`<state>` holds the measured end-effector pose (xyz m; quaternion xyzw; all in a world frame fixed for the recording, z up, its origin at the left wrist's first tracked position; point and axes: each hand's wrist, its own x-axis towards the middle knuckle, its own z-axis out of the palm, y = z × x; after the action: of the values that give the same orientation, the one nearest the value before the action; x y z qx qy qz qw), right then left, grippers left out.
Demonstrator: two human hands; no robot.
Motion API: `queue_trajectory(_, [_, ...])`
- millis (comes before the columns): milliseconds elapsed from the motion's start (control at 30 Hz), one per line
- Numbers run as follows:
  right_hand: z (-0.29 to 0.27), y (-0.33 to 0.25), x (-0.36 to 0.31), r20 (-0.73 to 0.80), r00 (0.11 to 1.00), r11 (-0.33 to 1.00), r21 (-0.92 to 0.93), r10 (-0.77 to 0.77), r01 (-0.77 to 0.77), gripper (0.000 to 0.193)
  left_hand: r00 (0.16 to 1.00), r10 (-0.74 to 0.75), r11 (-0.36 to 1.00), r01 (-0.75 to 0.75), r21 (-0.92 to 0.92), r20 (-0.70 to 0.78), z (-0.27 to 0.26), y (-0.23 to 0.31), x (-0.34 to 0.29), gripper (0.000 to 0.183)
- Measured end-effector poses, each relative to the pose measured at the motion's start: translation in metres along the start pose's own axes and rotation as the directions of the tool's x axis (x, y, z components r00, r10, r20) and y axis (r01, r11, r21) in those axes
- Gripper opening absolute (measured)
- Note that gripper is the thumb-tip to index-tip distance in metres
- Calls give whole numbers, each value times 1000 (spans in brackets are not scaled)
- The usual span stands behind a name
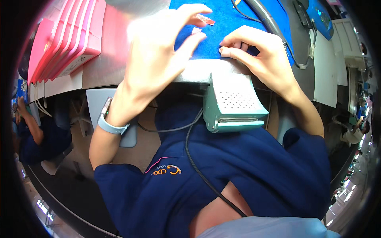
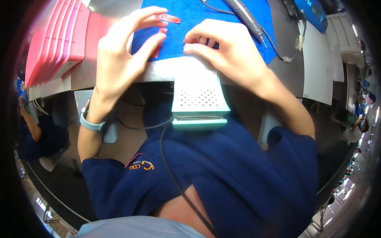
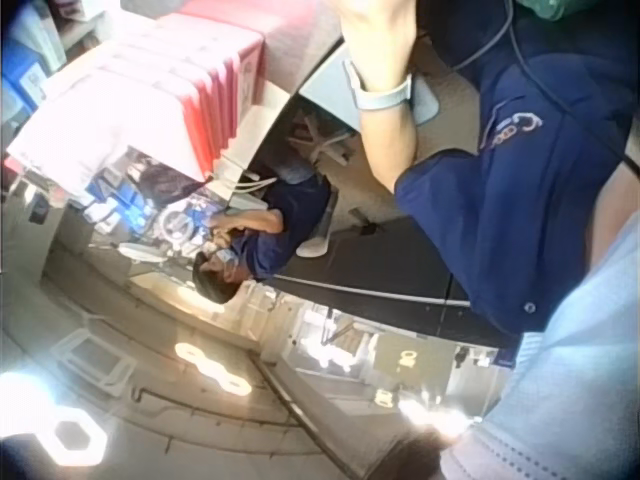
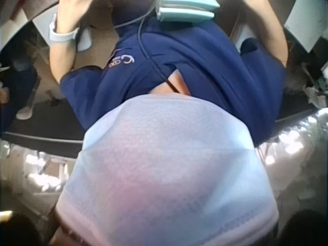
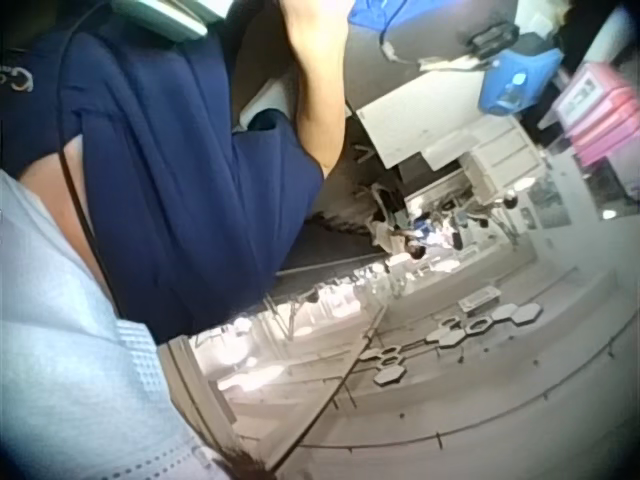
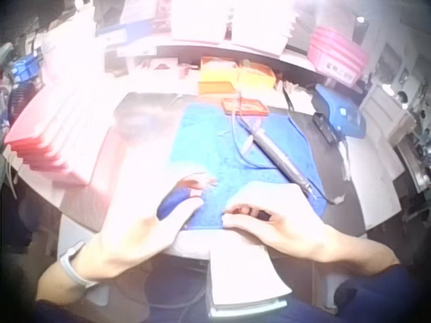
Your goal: The person paints a dental crown using a brush, grinds it with a rotary handpiece tool, and fits the dental pieces together by hand.
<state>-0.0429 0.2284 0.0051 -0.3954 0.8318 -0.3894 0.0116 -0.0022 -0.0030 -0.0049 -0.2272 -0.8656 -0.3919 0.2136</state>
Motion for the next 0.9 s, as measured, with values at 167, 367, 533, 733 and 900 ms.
queue_trajectory(167, [-35, -9, 31, 85, 988, 976, 166, 126, -139, 11, 980, -180, 983, 176, -59, -89, -2, -14, -2, 34])
queue_trajectory(367, [-4, 12, 27, 161, 971, 926, -308, -175, 218, 7, 998, -36, 998, 39, 52, -58, -2, -33, -7, 27])
queue_trajectory(533, [-19, 3, 45, 137, 954, 910, -291, -268, 297, 11, 998, 12, 989, -2, 148, -65, -4, -39, -11, 27])
queue_trajectory(733, [-13, 10, 40, 183, 933, 863, -358, -309, 356, 12, 998, 47, 989, -41, 143, -41, -9, -44, -12, 25])
queue_trajectory(900, [-23, -1, 46, 2, 950, 896, -329, -313, 297, 10, 1000, 11, 979, -13, 202, 12, -11, -37, -10, 28])
